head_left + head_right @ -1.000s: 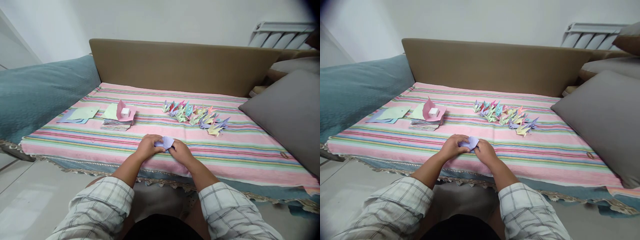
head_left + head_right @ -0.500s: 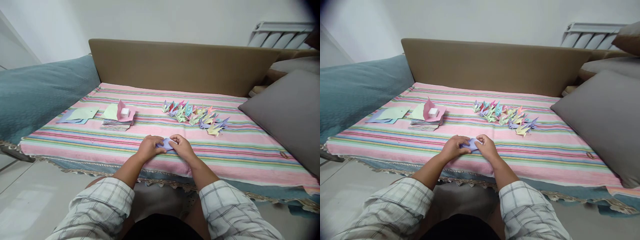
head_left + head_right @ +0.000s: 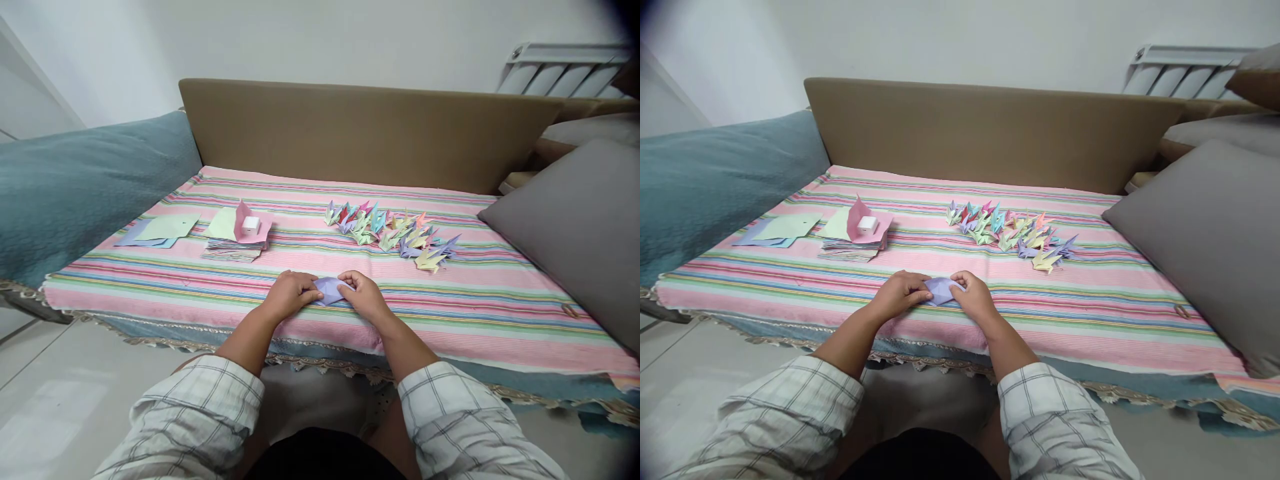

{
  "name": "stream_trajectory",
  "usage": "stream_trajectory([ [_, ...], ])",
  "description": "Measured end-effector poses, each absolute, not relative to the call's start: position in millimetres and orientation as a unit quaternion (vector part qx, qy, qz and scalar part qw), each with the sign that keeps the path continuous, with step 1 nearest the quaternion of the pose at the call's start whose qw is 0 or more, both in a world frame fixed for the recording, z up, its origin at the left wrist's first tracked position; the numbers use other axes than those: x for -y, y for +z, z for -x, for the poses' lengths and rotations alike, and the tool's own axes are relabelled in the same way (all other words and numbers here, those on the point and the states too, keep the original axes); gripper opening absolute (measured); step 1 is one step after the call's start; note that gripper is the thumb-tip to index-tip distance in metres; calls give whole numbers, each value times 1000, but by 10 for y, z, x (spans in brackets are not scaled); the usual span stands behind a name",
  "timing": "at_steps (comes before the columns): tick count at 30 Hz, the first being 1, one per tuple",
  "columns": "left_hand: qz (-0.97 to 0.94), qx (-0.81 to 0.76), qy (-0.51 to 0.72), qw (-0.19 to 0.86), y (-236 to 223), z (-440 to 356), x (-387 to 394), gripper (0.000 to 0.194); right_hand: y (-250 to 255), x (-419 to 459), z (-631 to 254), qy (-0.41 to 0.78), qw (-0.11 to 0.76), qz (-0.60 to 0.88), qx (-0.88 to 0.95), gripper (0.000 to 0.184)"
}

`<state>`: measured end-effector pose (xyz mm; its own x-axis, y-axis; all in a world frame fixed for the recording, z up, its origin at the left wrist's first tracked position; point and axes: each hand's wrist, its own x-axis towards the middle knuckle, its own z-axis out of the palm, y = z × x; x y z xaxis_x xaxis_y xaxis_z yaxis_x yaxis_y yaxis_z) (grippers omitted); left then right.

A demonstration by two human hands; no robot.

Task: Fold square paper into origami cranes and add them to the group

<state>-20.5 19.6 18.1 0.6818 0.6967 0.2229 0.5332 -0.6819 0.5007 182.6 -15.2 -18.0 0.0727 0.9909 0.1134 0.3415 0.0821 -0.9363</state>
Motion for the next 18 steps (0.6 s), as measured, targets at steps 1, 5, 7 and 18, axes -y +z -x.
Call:
stream_trajectory([
  [1,-891,-341,211,211,158,210,-212,24,-180,153,-1824,355,451,576,581,26],
  [5,-875,-346,232,246,96,211,-254,22,-173,171,-1822,357,454,569,586,28],
  [7,-871,-349,234,256,92,207,-257,22,-151,192,-1836,340,454,553,610,35],
  [18,-881,-332,223,252,114,241,-271,22,86,312,-1907,283,315,493,760,23],
])
